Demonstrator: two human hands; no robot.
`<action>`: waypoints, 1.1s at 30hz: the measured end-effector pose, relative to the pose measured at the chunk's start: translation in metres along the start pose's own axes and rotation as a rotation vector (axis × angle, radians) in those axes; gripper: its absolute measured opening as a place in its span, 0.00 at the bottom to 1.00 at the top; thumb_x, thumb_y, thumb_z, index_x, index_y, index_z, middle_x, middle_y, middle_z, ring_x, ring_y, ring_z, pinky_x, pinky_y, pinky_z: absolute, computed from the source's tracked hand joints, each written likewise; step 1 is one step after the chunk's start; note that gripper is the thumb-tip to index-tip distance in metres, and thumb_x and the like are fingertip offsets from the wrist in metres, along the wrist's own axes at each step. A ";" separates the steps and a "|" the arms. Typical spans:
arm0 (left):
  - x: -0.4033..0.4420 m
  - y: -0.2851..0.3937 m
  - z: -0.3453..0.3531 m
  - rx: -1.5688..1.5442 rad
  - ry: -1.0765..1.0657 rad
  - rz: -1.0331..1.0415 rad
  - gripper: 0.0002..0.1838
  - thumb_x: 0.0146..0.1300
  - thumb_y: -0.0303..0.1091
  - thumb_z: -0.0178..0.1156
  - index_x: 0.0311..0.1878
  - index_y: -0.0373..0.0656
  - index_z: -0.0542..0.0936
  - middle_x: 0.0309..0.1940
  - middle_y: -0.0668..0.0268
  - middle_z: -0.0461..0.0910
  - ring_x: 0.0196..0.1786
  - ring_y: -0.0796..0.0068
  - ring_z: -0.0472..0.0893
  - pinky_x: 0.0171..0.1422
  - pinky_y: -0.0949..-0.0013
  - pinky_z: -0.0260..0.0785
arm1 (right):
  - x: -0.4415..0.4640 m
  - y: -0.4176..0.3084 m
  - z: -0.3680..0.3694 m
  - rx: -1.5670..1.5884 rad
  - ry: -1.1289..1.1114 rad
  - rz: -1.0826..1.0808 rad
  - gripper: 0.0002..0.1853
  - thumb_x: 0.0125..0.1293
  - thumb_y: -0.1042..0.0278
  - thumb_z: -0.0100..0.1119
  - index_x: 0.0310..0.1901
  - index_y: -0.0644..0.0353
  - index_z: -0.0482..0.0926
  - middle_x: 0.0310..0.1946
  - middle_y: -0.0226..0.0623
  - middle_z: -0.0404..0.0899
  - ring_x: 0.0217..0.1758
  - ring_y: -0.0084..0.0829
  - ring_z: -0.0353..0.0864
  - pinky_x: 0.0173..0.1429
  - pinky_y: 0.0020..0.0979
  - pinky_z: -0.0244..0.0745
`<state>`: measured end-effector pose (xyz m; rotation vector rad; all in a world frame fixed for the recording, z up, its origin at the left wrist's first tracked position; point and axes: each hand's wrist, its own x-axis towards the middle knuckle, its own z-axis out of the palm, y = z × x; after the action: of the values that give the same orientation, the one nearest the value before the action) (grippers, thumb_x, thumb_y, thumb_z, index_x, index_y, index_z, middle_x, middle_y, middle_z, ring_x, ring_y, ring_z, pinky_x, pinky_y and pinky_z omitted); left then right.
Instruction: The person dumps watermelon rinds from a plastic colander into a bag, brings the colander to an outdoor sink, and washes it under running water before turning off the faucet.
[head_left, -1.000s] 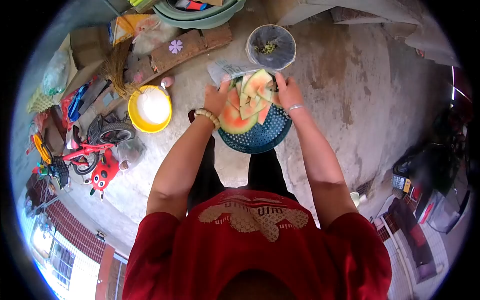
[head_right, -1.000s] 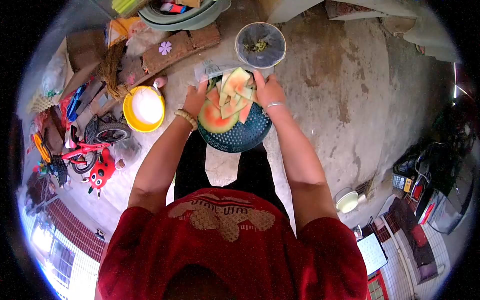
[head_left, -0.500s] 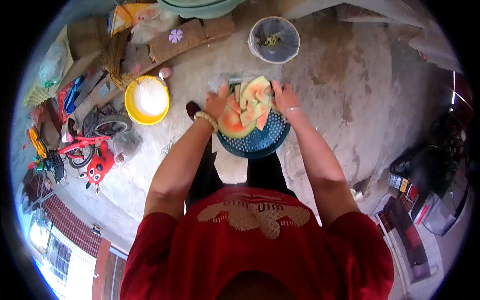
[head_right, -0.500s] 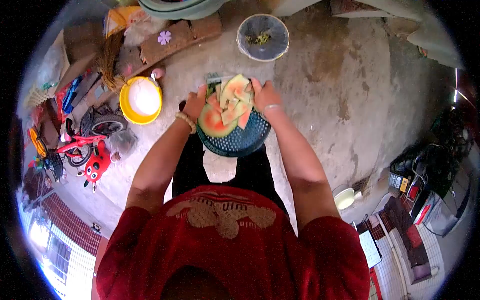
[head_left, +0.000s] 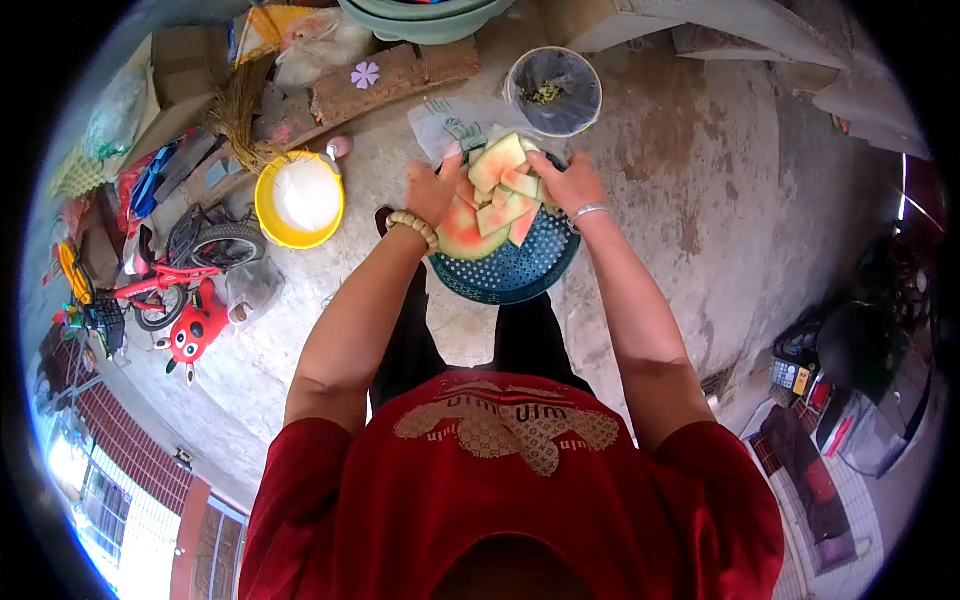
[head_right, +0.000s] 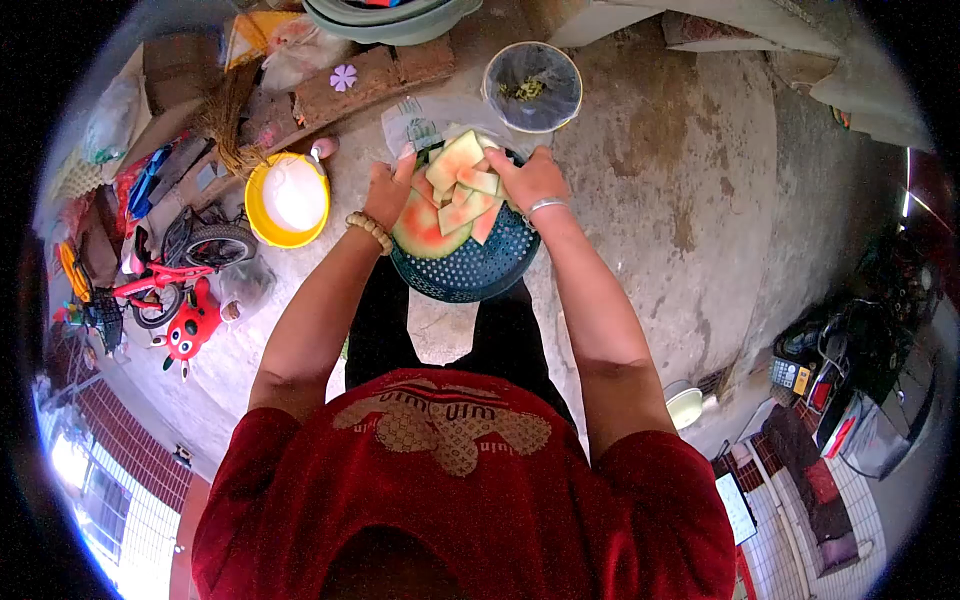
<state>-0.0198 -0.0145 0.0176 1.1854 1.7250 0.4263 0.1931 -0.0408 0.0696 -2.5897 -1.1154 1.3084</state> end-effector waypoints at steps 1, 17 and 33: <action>0.004 -0.004 0.002 -0.015 0.047 0.026 0.37 0.53 0.58 0.61 0.34 0.22 0.69 0.31 0.38 0.75 0.39 0.47 0.77 0.42 0.57 0.69 | 0.005 0.001 0.003 0.019 0.001 0.012 0.48 0.45 0.27 0.54 0.49 0.75 0.68 0.45 0.60 0.75 0.52 0.50 0.75 0.55 0.38 0.68; 0.015 -0.119 0.034 0.269 -0.016 0.004 0.22 0.65 0.46 0.43 0.63 0.62 0.62 0.44 0.36 0.69 0.47 0.41 0.73 0.48 0.55 0.65 | 0.026 0.027 0.059 -0.116 -0.056 0.043 0.36 0.63 0.37 0.34 0.48 0.67 0.71 0.44 0.59 0.75 0.51 0.53 0.74 0.55 0.44 0.67; -0.012 -0.124 0.012 1.018 -0.678 0.178 0.28 0.61 0.38 0.49 0.62 0.35 0.57 0.49 0.46 0.69 0.45 0.49 0.75 0.47 0.59 0.69 | 0.024 0.076 0.090 0.017 -0.093 -0.116 0.17 0.62 0.58 0.42 0.41 0.63 0.71 0.41 0.57 0.75 0.46 0.56 0.73 0.50 0.46 0.67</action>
<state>-0.0735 -0.0849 -0.0704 1.9004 1.1955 -0.7938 0.1827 -0.1070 -0.0301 -2.4345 -1.2412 1.4183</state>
